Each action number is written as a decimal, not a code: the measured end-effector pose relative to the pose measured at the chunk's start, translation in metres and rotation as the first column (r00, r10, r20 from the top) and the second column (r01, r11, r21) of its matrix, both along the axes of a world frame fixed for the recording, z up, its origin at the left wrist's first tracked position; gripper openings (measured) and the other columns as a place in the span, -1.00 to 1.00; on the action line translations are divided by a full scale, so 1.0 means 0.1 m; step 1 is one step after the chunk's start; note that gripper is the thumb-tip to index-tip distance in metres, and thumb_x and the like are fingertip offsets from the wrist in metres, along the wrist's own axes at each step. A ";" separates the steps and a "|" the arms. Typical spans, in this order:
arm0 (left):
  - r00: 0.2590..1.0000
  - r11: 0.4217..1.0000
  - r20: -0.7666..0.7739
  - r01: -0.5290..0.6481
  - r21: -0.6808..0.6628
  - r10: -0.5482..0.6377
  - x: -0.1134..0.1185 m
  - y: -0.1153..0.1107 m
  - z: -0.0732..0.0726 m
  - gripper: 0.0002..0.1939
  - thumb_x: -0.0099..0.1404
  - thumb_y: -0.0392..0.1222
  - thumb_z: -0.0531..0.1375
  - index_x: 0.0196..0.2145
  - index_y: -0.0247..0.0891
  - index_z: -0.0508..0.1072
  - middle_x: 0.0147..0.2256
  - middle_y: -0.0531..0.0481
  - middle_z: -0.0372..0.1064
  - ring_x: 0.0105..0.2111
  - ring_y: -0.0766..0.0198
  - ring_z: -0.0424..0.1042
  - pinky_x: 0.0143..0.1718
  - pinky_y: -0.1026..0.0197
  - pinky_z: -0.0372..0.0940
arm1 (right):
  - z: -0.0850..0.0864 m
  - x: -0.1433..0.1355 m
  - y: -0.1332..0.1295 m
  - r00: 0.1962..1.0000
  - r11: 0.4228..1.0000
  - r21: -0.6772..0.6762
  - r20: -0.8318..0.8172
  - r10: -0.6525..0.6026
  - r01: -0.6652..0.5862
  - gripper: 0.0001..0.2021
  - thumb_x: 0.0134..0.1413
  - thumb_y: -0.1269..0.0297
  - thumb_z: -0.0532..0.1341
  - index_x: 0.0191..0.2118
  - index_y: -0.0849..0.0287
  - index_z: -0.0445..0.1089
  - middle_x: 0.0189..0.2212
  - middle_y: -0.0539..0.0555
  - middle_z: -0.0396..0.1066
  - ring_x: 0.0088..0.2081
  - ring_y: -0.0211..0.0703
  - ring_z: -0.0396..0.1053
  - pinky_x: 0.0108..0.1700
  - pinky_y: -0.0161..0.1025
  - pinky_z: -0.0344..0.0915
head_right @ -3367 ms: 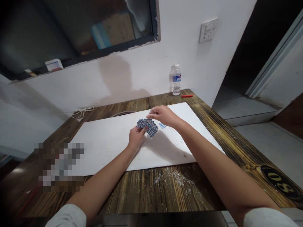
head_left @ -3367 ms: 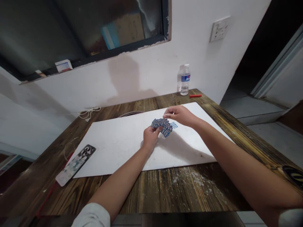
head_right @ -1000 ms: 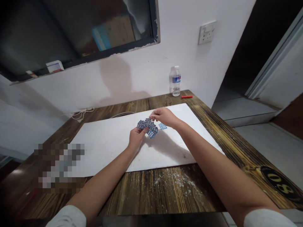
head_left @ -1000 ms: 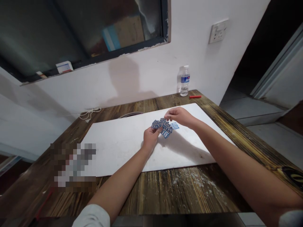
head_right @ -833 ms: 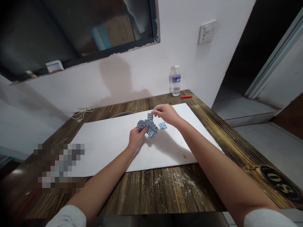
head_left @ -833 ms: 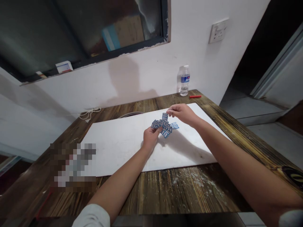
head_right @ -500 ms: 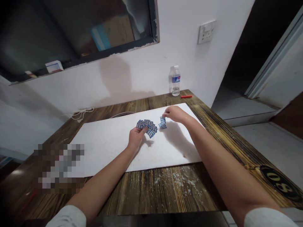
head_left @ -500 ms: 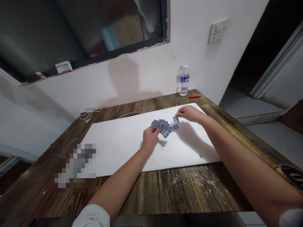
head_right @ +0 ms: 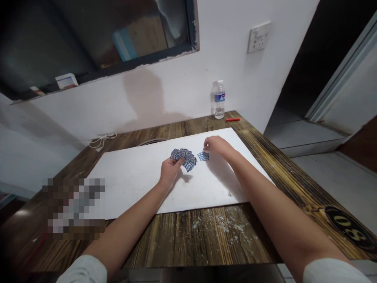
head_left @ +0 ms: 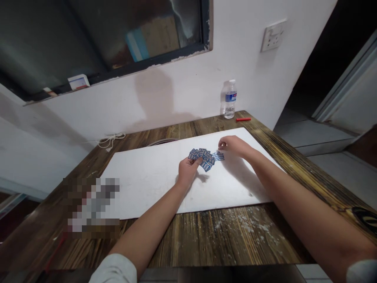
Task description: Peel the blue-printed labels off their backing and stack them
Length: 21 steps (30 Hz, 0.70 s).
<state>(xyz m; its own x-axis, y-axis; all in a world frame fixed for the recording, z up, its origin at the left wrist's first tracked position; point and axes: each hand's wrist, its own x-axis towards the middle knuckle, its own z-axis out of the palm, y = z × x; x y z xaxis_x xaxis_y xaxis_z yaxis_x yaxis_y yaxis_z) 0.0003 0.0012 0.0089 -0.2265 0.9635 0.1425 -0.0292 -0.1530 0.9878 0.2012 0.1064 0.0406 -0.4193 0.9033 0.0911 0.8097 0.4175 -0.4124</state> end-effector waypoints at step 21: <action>0.973 0.987 -0.178 0.157 0.037 -0.148 -0.04 -0.01 -0.07 -0.70 0.05 -0.04 0.35 -0.34 -0.33 0.59 -0.33 -0.11 0.56 -0.32 0.15 0.48 -0.19 0.18 0.31 | 0.36 -0.09 -0.34 0.830 0.781 -0.392 -0.486 0.272 -0.485 -0.77 0.08 0.16 0.19 -0.37 0.16 0.53 -0.48 0.04 0.48 -0.40 -0.23 0.34 -0.30 -0.27 0.24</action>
